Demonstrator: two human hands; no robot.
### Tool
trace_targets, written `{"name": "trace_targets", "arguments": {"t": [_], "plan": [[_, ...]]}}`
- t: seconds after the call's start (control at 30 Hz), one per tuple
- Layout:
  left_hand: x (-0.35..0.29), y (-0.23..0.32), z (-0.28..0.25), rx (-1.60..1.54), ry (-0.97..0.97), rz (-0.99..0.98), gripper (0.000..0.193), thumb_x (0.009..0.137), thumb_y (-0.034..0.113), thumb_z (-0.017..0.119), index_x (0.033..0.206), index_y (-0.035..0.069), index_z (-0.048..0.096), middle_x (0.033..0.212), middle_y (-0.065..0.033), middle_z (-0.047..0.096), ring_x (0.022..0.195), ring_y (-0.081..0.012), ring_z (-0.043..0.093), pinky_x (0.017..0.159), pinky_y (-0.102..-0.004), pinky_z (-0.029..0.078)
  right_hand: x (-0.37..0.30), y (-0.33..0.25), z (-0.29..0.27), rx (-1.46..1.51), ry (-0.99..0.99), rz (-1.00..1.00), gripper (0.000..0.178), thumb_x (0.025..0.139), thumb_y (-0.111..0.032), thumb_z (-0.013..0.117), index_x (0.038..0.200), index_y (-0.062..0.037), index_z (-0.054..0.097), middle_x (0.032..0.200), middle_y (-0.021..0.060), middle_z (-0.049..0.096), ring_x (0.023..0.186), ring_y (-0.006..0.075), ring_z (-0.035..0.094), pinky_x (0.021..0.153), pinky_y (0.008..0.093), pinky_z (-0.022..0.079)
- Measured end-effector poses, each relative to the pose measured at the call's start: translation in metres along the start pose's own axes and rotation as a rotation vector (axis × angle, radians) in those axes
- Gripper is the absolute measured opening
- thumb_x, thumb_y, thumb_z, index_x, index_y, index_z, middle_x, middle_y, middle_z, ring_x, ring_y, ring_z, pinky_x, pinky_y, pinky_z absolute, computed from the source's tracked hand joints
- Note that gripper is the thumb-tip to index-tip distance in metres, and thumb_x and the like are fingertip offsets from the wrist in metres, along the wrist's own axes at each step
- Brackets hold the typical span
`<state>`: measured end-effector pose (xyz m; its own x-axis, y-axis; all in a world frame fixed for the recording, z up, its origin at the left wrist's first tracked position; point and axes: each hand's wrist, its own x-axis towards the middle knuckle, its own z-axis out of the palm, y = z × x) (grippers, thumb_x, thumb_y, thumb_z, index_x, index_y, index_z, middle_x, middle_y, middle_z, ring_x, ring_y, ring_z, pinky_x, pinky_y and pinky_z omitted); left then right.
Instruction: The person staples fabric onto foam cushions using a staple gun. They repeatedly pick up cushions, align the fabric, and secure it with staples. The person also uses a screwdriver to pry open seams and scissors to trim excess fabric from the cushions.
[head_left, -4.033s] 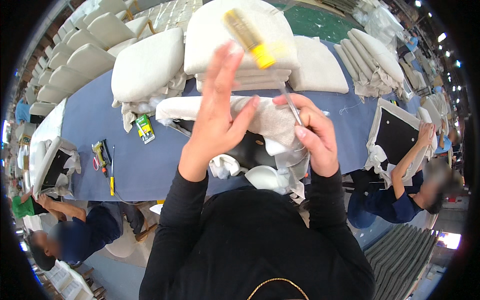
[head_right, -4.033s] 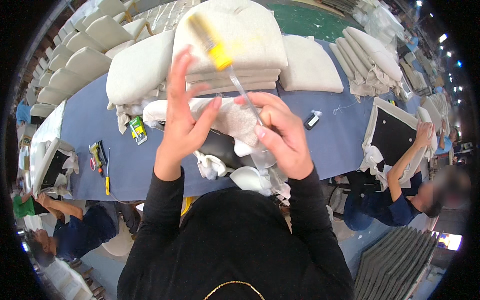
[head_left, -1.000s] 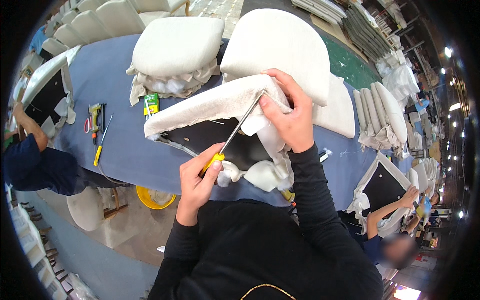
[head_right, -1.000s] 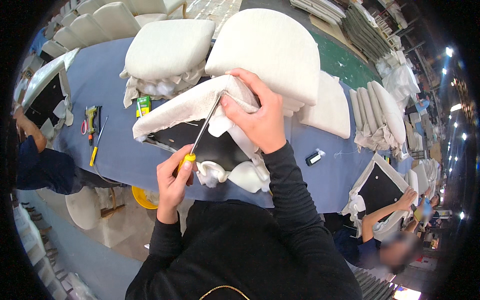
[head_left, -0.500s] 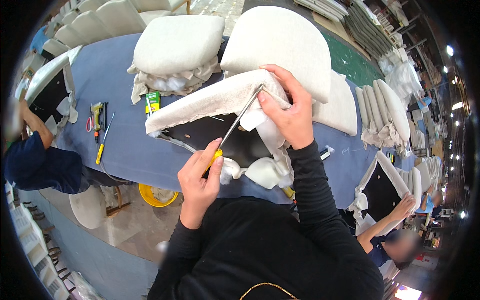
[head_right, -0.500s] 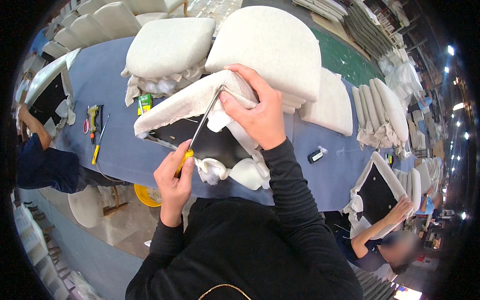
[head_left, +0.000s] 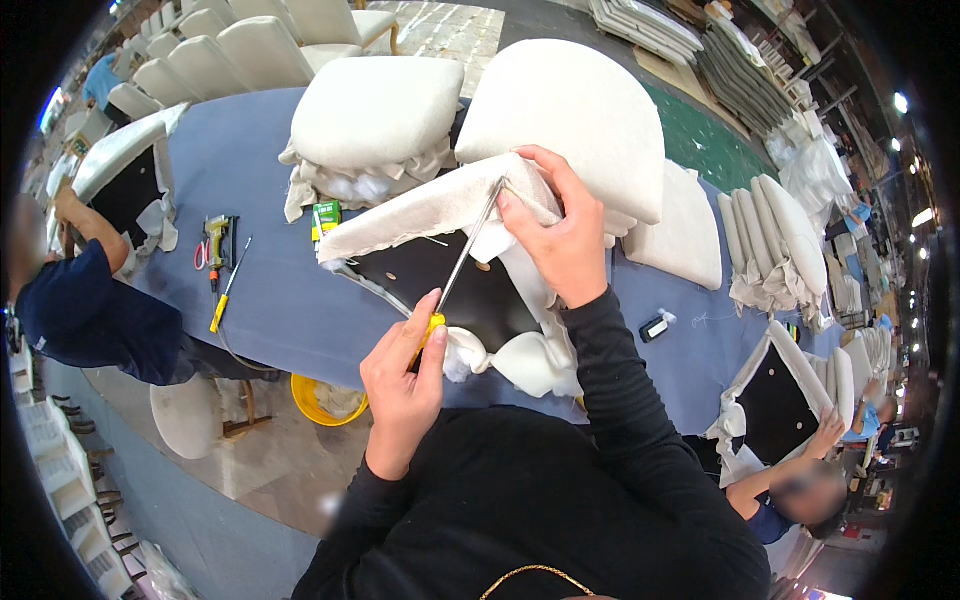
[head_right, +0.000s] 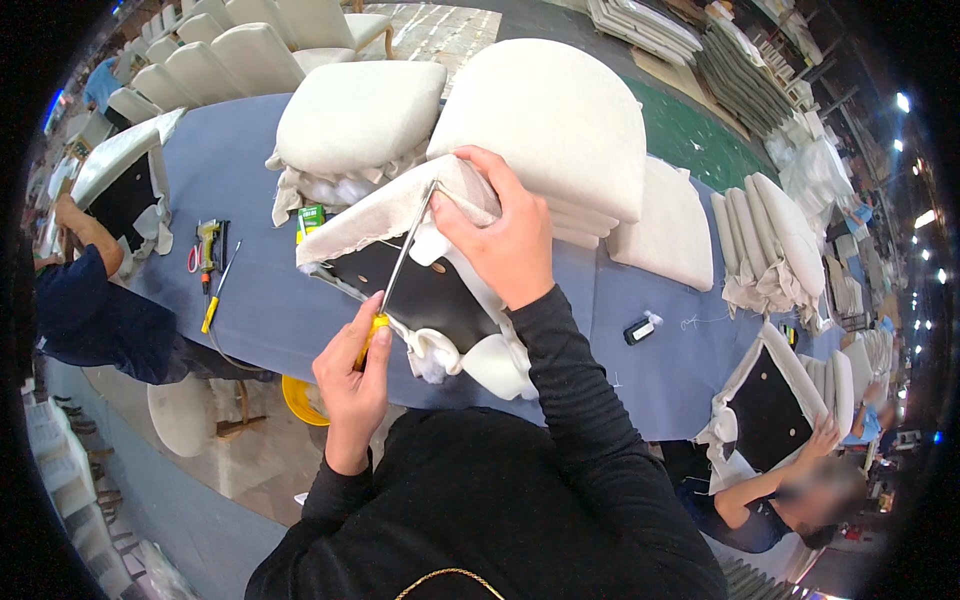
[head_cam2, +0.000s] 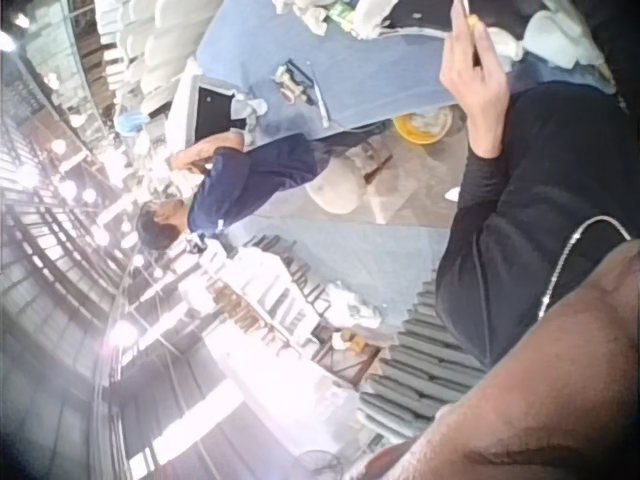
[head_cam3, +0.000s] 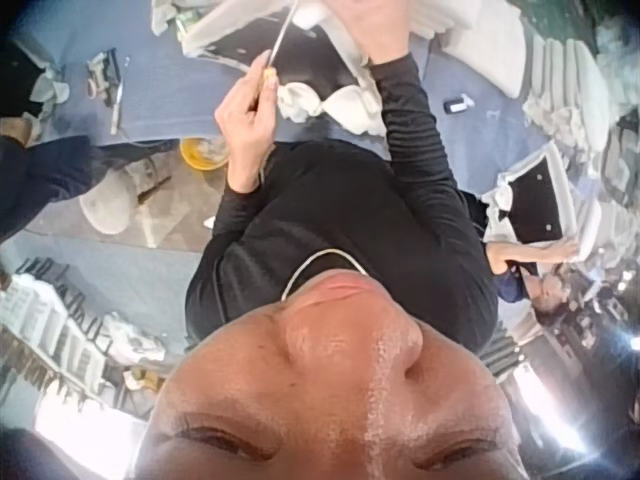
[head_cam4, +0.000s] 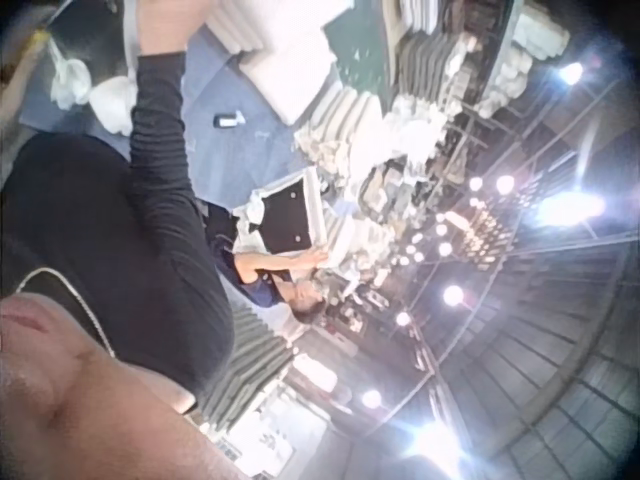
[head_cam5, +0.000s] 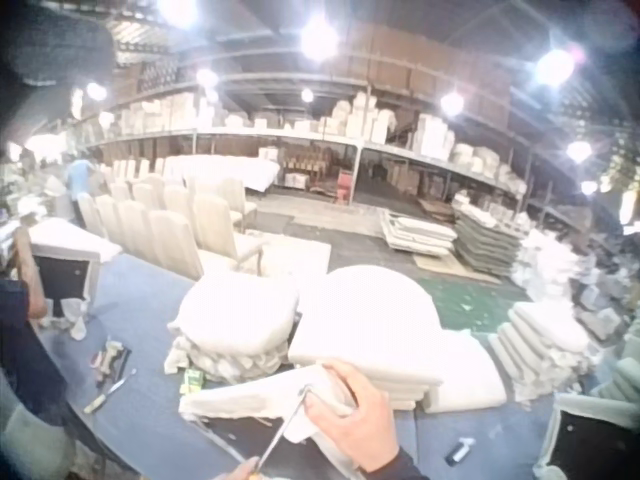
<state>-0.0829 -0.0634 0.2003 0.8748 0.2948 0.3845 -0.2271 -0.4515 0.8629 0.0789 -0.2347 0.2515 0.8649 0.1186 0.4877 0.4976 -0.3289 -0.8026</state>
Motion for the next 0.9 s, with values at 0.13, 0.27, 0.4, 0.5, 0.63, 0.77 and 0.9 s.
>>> {"name": "trace_targets", "arguments": {"t": [0.13, 0.27, 0.4, 0.5, 0.63, 0.77, 0.9], "plan": [[0.002, -0.003, -0.002, -0.009, -0.003, -0.013, 0.037, 0.100, 0.004, 0.070, 0.137, 0.001, 0.073, 0.084, -0.0084, 0.066, 0.072, -0.0132, 0.055, 0.068, -0.0286, 0.046, -0.002, 0.000, -0.001, -0.017, -0.003, -0.015, 0.046, 0.087, -0.022, 0.084, 0.128, -0.0075, 0.072, 0.112, 0.0156, 0.080, 0.103, 0.0272, 0.080, 0.093, 0.0357, 0.059], [0.003, -0.005, 0.000, -0.020, -0.028, -0.026, 0.037, 0.100, 0.004, 0.071, 0.136, 0.002, 0.074, 0.082, -0.0074, 0.064, 0.070, -0.0133, 0.054, 0.067, -0.0290, 0.045, -0.003, 0.000, -0.003, 0.002, 0.010, -0.013, 0.046, 0.087, -0.023, 0.084, 0.128, -0.0074, 0.072, 0.111, 0.0154, 0.080, 0.103, 0.0270, 0.080, 0.093, 0.0357, 0.059], [0.004, -0.016, -0.002, -0.002, -0.034, 0.042, 0.039, 0.097, 0.002, 0.073, 0.136, 0.003, 0.075, 0.089, -0.0098, 0.070, 0.074, -0.0157, 0.061, 0.070, -0.0298, 0.049, -0.010, -0.003, -0.004, -0.003, 0.024, -0.007, 0.047, 0.086, -0.023, 0.085, 0.129, -0.0072, 0.072, 0.109, 0.0153, 0.080, 0.103, 0.0268, 0.080, 0.092, 0.0357, 0.059], [0.017, -0.052, 0.006, 0.033, 0.006, 0.219, 0.042, 0.091, 0.000, 0.078, 0.133, 0.007, 0.077, 0.096, -0.0118, 0.074, 0.079, -0.0223, 0.069, 0.074, -0.0320, 0.055, -0.017, -0.001, -0.010, -0.017, 0.036, -0.016, 0.048, 0.085, -0.023, 0.085, 0.129, -0.0073, 0.072, 0.109, 0.0153, 0.080, 0.102, 0.0266, 0.080, 0.092, 0.0356, 0.059], [0.045, -0.097, 0.013, 0.169, 0.079, 0.451, 0.048, 0.084, -0.002, 0.082, 0.131, 0.009, 0.078, 0.102, -0.0141, 0.075, 0.087, -0.0281, 0.072, 0.079, -0.0354, 0.057, -0.018, -0.011, -0.014, 0.016, 0.004, 0.012, 0.048, 0.085, -0.022, 0.085, 0.129, -0.0074, 0.073, 0.109, 0.0153, 0.080, 0.103, 0.0256, 0.080, 0.093, 0.0356, 0.059], [0.061, -0.104, 0.012, 0.011, -0.038, 0.498, 0.042, 0.090, 0.002, 0.075, 0.132, 0.003, 0.076, 0.105, -0.0165, 0.075, 0.089, -0.0301, 0.071, 0.079, -0.0378, 0.056, -0.020, -0.006, -0.017, -0.001, 0.027, -0.045, 0.048, 0.085, -0.022, 0.085, 0.129, -0.0080, 0.073, 0.111, 0.0145, 0.080, 0.104, 0.0251, 0.080, 0.093, 0.0356, 0.059], [0.064, -0.103, 0.006, -0.112, -0.200, 0.376, 0.035, 0.096, 0.004, 0.069, 0.130, 0.001, 0.077, 0.103, -0.0176, 0.076, 0.088, -0.0297, 0.073, 0.080, -0.0357, 0.056, -0.022, -0.005, -0.022, 0.009, -0.029, -0.001, 0.051, 0.086, -0.012, 0.081, 0.134, -0.0040, 0.070, 0.118, 0.0099, 0.077, 0.110, 0.0166, 0.072, 0.101, 0.0328, 0.054]]}}
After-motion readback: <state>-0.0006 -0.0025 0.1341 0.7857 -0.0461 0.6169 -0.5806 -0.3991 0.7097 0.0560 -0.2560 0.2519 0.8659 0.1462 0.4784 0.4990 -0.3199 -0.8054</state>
